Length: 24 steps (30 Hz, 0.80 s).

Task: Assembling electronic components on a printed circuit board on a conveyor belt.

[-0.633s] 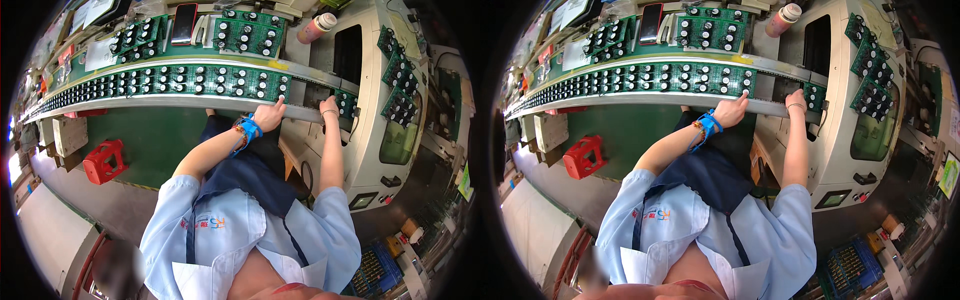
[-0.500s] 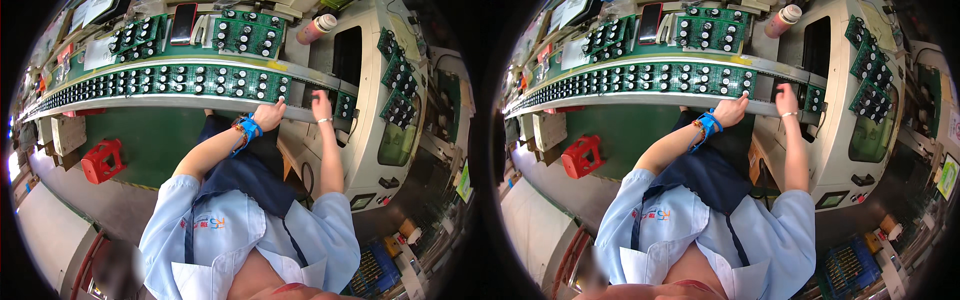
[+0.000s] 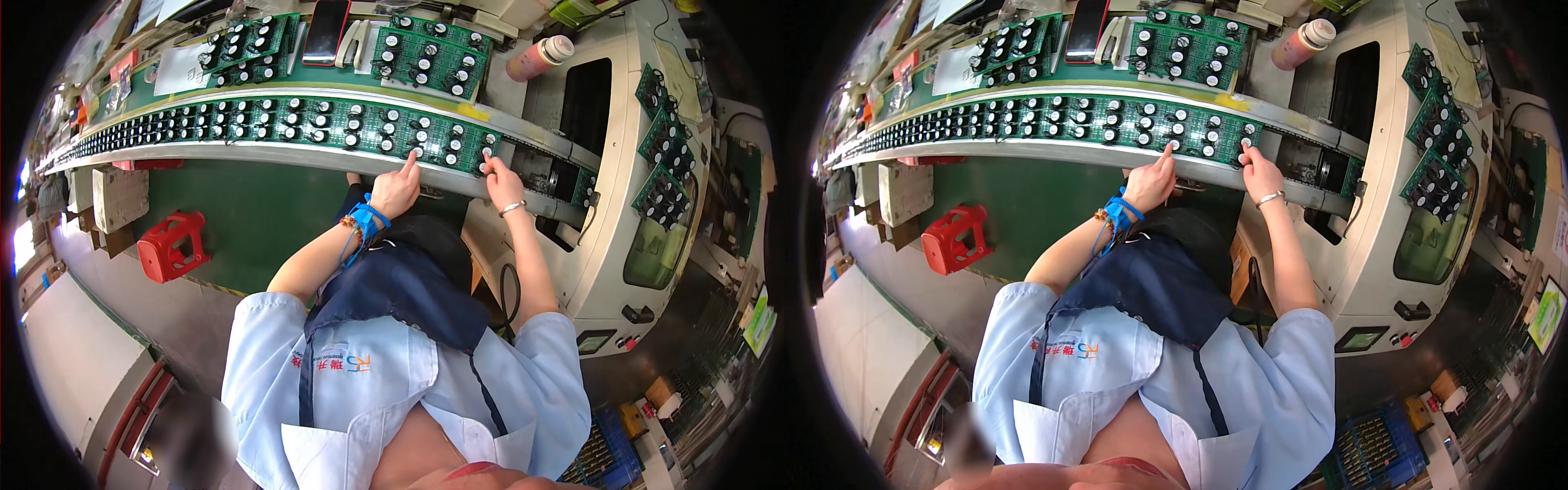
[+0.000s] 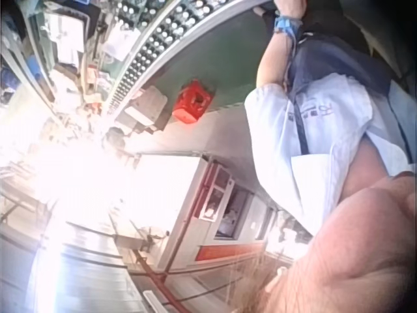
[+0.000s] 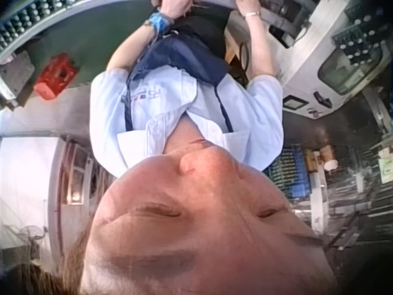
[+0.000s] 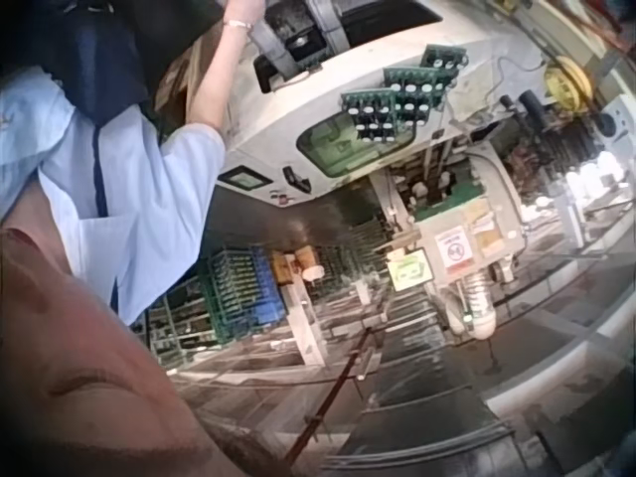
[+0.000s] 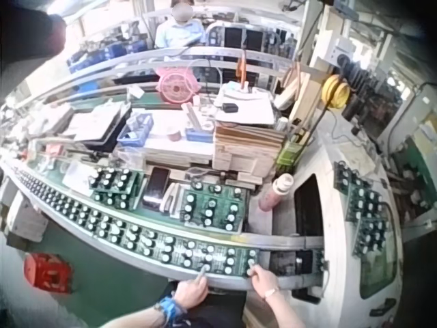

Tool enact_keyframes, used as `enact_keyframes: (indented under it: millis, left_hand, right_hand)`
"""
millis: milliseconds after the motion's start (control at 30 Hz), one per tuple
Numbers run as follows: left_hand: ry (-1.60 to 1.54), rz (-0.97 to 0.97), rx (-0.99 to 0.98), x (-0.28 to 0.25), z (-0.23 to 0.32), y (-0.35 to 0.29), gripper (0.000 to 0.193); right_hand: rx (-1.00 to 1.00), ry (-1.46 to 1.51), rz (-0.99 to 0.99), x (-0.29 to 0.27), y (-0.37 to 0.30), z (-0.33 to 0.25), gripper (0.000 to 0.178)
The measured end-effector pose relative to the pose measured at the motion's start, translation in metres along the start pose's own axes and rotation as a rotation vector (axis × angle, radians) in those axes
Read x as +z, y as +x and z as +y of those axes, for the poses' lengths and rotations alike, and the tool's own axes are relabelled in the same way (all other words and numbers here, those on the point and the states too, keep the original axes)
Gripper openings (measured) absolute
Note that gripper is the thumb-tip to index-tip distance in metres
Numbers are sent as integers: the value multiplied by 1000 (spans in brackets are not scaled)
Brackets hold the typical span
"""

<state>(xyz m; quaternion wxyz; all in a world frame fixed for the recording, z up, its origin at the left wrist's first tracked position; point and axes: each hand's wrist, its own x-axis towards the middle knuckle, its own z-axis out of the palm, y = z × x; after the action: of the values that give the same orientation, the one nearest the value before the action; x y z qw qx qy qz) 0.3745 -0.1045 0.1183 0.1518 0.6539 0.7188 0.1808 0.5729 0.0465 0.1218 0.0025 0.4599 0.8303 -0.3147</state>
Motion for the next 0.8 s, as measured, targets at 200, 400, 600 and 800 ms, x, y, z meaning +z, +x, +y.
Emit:
enact_keyframes:
  millis: [200, 400, 600, 800]
  left_hand:
    - [195, -101, 90, 9, 5, 10, 21]
    - [90, -73, 55, -14, 12, 9, 19]
    - [-130, 62, -19, -28, -7, -37, 17]
    - [-161, 96, -47, -36, -14, -47, 20]
  right_hand:
    - [-150, 176, 36, -4, -1, -53, 36]
    - [-263, 55, -30, 37, 22, -91, 42]
    - [-169, -120, -138, 32, 35, -102, 22]
    - [-269, -11, 45, 25, 46, -104, 27]
